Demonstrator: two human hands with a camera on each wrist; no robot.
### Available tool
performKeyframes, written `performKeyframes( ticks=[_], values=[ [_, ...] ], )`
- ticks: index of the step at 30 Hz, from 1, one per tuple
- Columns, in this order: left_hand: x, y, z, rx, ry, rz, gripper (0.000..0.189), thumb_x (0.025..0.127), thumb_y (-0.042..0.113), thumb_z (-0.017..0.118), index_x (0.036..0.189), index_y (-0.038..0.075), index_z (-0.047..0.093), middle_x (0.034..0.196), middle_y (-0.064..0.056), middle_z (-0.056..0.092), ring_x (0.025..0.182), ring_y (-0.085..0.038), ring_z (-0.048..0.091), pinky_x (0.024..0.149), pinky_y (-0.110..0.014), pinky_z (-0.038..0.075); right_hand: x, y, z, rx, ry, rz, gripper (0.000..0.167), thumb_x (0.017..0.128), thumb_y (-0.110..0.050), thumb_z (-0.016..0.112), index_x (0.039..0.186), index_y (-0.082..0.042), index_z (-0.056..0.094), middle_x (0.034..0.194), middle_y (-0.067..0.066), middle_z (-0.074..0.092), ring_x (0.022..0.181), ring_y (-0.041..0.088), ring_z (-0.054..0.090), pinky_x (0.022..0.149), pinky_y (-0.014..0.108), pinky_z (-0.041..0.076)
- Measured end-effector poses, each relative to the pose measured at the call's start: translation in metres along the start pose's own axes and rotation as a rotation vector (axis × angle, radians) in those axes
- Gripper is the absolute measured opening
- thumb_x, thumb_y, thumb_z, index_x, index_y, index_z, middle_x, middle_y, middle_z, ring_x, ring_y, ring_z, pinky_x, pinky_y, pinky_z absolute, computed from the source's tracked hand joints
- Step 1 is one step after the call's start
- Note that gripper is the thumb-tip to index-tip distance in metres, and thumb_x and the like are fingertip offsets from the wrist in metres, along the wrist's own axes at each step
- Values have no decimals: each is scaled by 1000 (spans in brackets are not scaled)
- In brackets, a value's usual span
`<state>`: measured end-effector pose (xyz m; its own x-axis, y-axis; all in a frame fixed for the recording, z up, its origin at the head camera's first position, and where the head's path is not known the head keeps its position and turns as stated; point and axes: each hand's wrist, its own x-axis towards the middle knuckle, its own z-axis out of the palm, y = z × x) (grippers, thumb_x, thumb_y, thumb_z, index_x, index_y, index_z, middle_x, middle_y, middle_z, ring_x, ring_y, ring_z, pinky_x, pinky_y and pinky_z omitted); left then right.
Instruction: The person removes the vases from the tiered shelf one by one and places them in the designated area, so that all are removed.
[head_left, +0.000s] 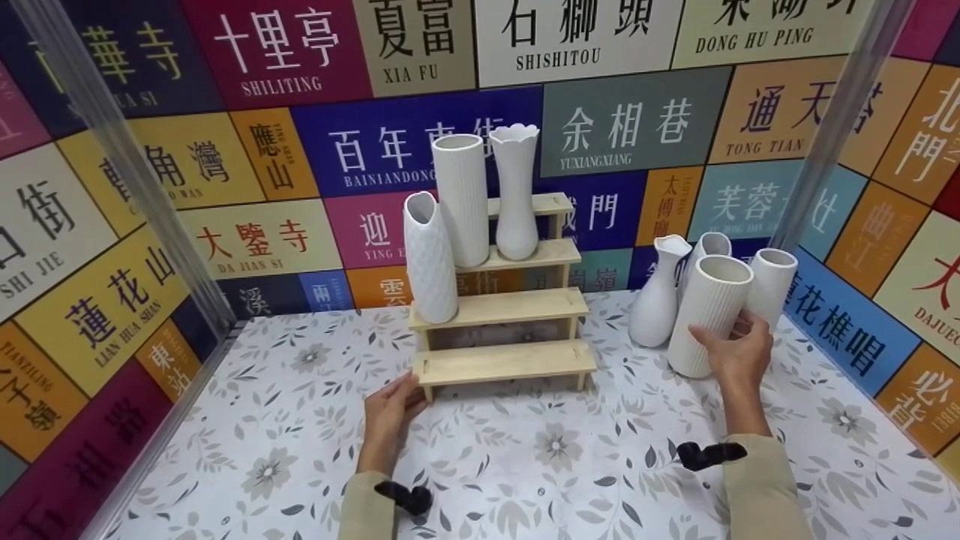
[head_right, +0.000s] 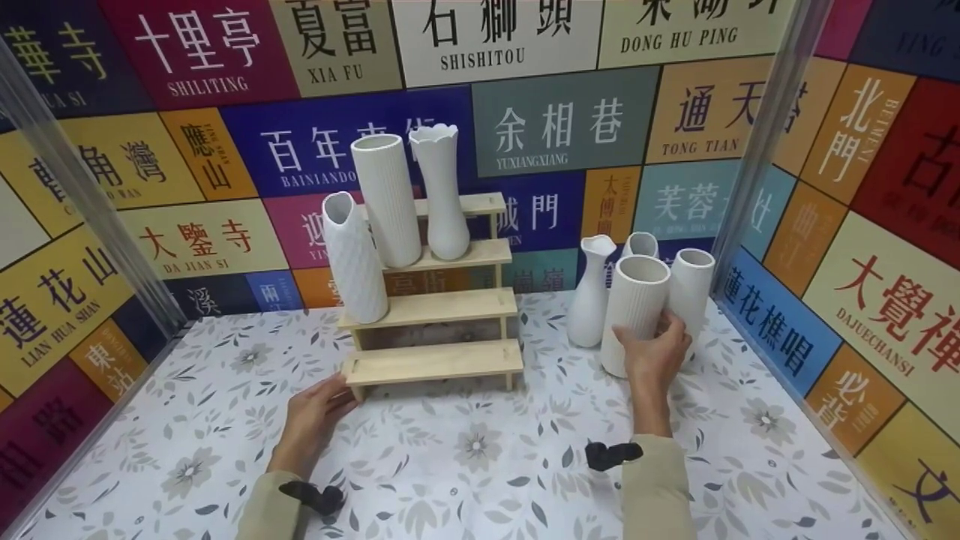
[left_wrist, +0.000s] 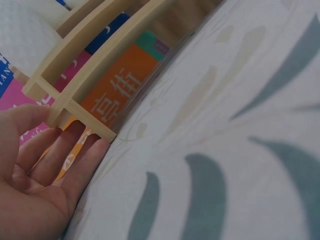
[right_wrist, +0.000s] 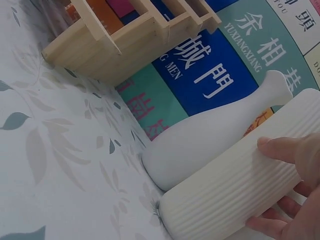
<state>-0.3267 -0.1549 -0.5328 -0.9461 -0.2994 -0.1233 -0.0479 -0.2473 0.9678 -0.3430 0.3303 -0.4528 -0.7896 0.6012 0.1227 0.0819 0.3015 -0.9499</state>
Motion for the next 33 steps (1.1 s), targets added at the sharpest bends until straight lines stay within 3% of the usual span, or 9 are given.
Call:
performKeyframes(
  ticks=[4,11,15,19,25,30,33],
  values=[
    [0,-1,0,6,-4,13,48,95,20,69,135,-5,59,115,-25,72,101,-28,74,84,-31,64,1,2,2,9,18,7,79,89,-22,76,153,-6,32,153,20,44,140,35,45,122,48,36],
    [0,0,0,57,23,-24,48,95,26,69,135,0,60,121,-23,71,106,-27,73,88,-30,63,1,4,7,19,47,-21,78,88,-22,77,151,-5,35,151,20,46,137,34,47,121,46,37],
    [0,1,1,39,18,-27,48,95,25,69,135,0,60,121,-24,70,108,-28,72,89,-32,63,1,6,10,21,74,-44,77,86,-23,78,149,-4,38,148,20,48,134,34,49,118,46,39],
    [1,2,1,18,12,-31,49,95,24,70,135,-1,59,120,-25,70,105,-29,73,88,-33,63,0,2,7,18,64,-9,78,88,-25,76,152,-6,35,152,18,43,138,32,46,121,44,37],
    [2,1,2,-1,3,-26,49,94,22,71,135,-2,58,122,-27,69,105,-31,73,90,-35,63,-6,-20,-2,27,88,46,80,89,-34,75,154,-12,32,159,12,31,145,27,39,122,42,38],
    [1,1,2,-12,-2,-15,48,95,20,70,135,-4,58,120,-26,70,103,-28,73,88,-33,63,-17,-48,-9,90,126,6,73,90,-33,74,151,-16,37,158,7,36,144,22,42,120,39,41],
    [0,1,1,-16,3,-9,47,95,19,69,134,-5,59,117,-26,71,99,-27,74,86,-33,64,-26,-63,-11,150,100,-10,70,90,-33,74,150,-19,40,157,4,40,144,19,43,121,36,41]
  ],
)
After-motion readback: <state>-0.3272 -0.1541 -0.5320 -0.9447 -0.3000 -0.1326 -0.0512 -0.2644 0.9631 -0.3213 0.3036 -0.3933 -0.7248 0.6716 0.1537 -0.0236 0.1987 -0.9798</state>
